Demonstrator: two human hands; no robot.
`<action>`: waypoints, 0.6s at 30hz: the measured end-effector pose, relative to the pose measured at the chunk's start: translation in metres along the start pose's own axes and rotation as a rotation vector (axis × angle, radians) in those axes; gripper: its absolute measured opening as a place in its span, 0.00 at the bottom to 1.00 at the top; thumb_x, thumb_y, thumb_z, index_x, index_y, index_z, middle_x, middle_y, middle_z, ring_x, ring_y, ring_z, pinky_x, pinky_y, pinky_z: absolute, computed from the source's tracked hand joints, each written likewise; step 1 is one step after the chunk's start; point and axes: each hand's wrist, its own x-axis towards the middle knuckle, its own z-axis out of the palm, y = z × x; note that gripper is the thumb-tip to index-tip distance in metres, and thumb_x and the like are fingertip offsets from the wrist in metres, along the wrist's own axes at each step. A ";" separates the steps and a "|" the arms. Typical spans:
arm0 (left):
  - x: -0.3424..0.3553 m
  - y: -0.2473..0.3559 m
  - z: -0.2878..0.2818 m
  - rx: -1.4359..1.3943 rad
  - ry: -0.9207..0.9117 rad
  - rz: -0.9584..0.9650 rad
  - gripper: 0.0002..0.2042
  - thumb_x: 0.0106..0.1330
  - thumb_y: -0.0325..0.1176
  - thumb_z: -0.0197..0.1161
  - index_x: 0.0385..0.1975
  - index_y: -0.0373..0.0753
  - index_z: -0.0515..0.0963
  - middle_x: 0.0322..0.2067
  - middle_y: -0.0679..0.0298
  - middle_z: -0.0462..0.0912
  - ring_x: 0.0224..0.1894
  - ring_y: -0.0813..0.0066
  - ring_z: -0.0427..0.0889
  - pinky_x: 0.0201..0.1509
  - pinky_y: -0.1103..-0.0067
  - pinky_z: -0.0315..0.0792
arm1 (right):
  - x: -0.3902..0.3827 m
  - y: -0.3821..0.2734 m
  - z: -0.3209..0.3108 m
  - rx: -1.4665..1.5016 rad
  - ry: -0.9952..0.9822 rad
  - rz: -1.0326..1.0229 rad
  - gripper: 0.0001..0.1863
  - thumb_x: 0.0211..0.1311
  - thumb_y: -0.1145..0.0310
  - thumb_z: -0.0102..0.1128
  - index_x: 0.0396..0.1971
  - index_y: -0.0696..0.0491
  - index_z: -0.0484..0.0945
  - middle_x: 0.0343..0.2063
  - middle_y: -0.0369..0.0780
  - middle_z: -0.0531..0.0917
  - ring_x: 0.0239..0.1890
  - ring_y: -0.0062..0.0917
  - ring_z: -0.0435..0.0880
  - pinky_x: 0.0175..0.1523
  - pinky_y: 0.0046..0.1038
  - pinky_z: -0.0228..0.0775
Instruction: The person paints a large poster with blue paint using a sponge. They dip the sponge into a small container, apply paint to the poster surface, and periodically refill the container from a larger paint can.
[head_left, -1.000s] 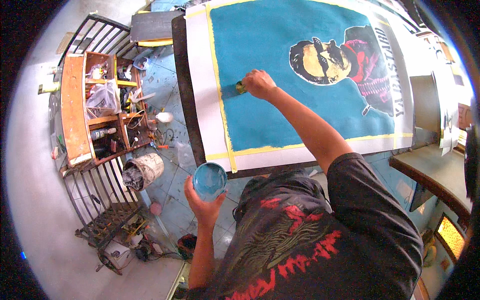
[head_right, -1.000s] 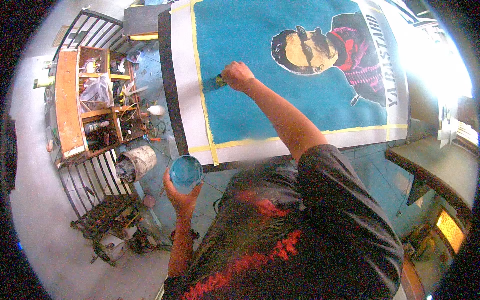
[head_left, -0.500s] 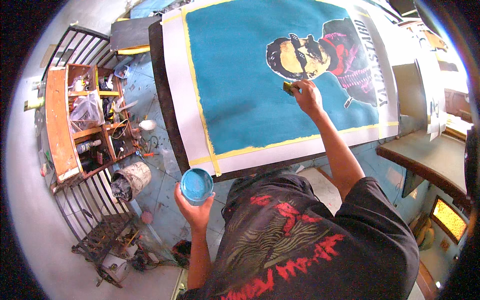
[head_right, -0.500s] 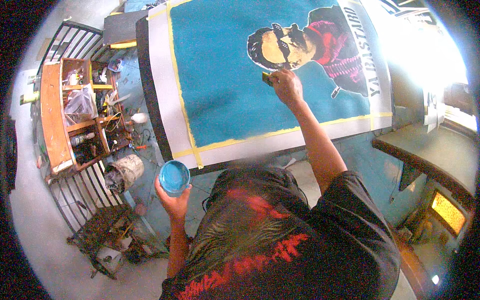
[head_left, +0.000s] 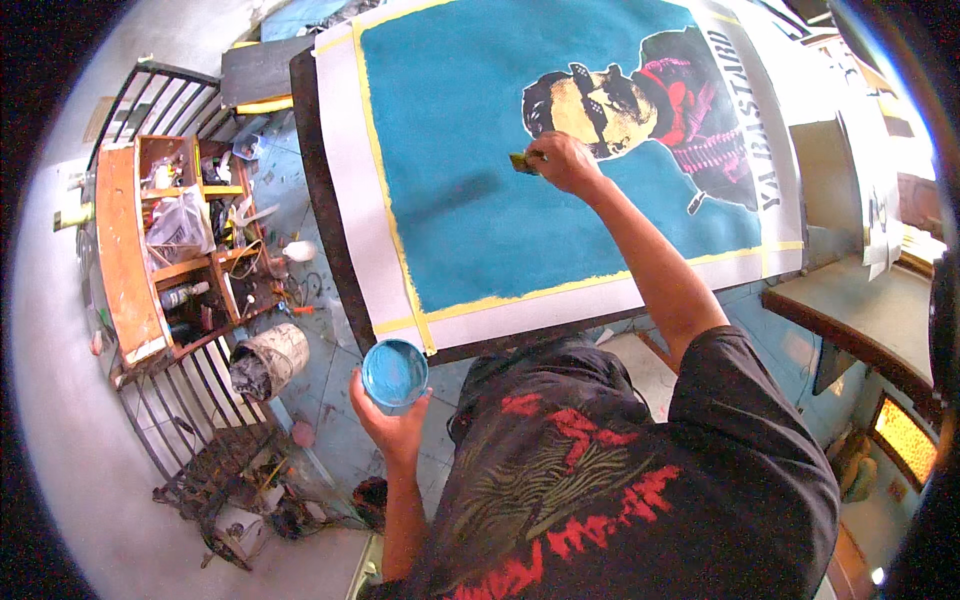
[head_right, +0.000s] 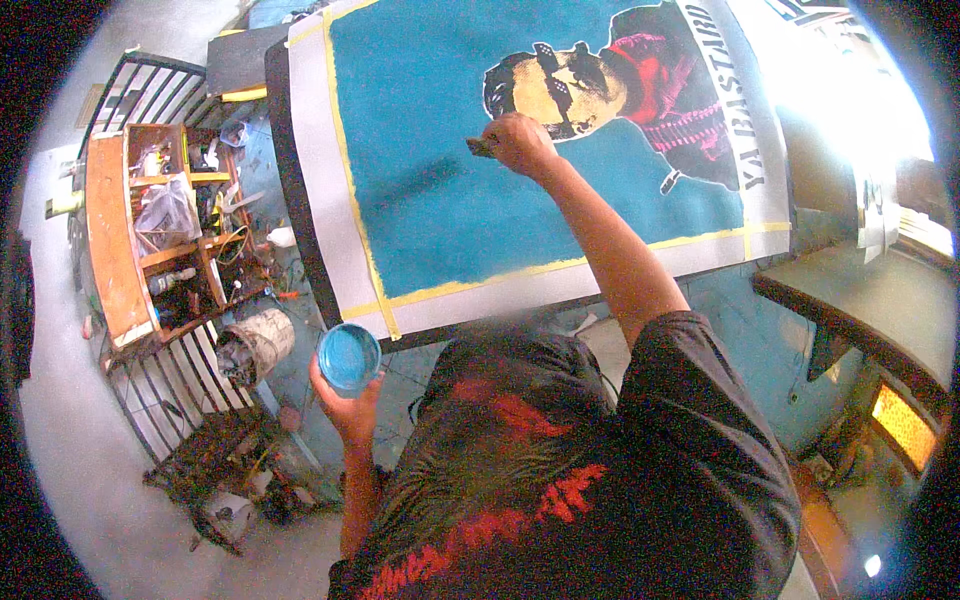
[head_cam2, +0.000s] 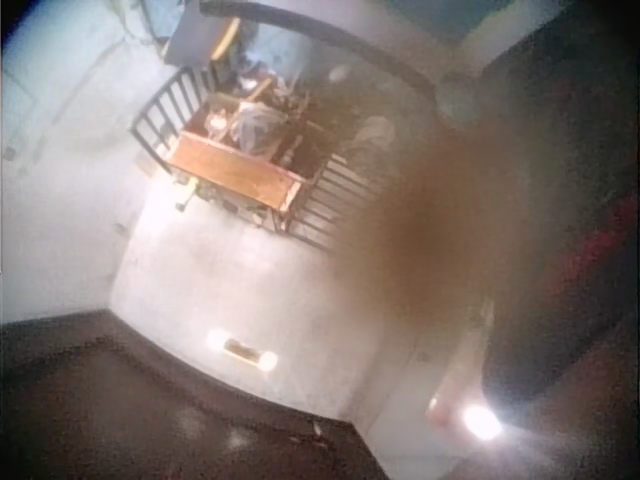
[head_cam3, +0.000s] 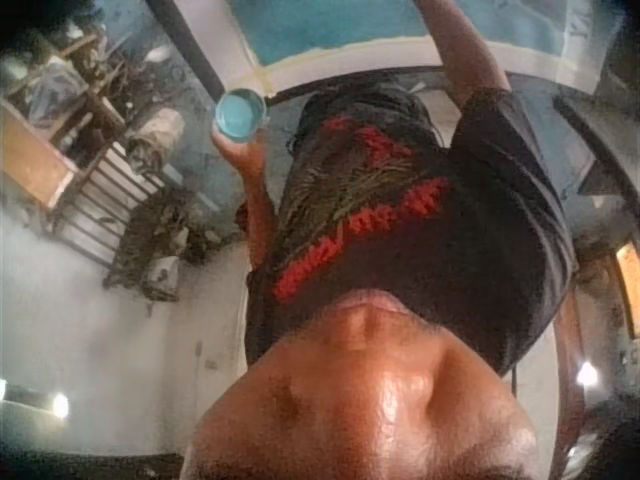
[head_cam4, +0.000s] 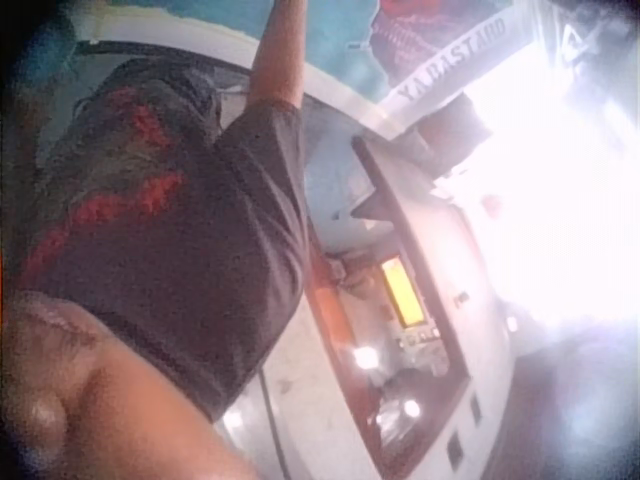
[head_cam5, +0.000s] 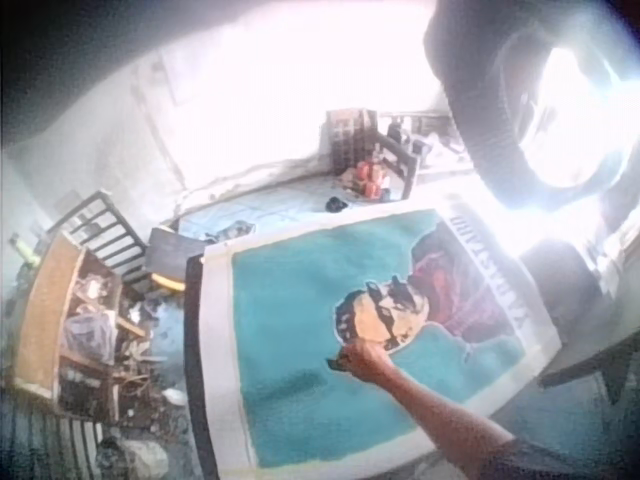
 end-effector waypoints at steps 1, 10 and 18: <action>-0.001 0.002 0.001 0.005 0.008 0.000 0.51 0.40 0.39 0.82 0.65 0.32 0.59 0.61 0.49 0.65 0.64 0.51 0.65 0.68 0.60 0.60 | 0.005 0.001 0.003 0.015 -0.005 -0.027 0.07 0.53 0.67 0.59 0.29 0.52 0.83 0.30 0.43 0.82 0.39 0.41 0.81 0.45 0.41 0.73; -0.012 0.008 0.007 0.014 0.016 -0.020 0.51 0.40 0.39 0.82 0.65 0.32 0.58 0.61 0.49 0.65 0.63 0.51 0.66 0.67 0.61 0.61 | 0.016 -0.010 0.004 -0.047 0.089 -0.255 0.19 0.61 0.50 0.56 0.24 0.51 0.83 0.28 0.46 0.84 0.35 0.45 0.84 0.40 0.45 0.76; -0.015 0.008 0.014 -0.046 0.052 -0.008 0.51 0.39 0.38 0.83 0.65 0.33 0.58 0.60 0.49 0.65 0.62 0.52 0.67 0.66 0.60 0.62 | -0.059 -0.060 0.021 -0.050 0.080 -0.254 0.06 0.59 0.64 0.56 0.27 0.48 0.80 0.30 0.39 0.80 0.40 0.37 0.80 0.44 0.40 0.72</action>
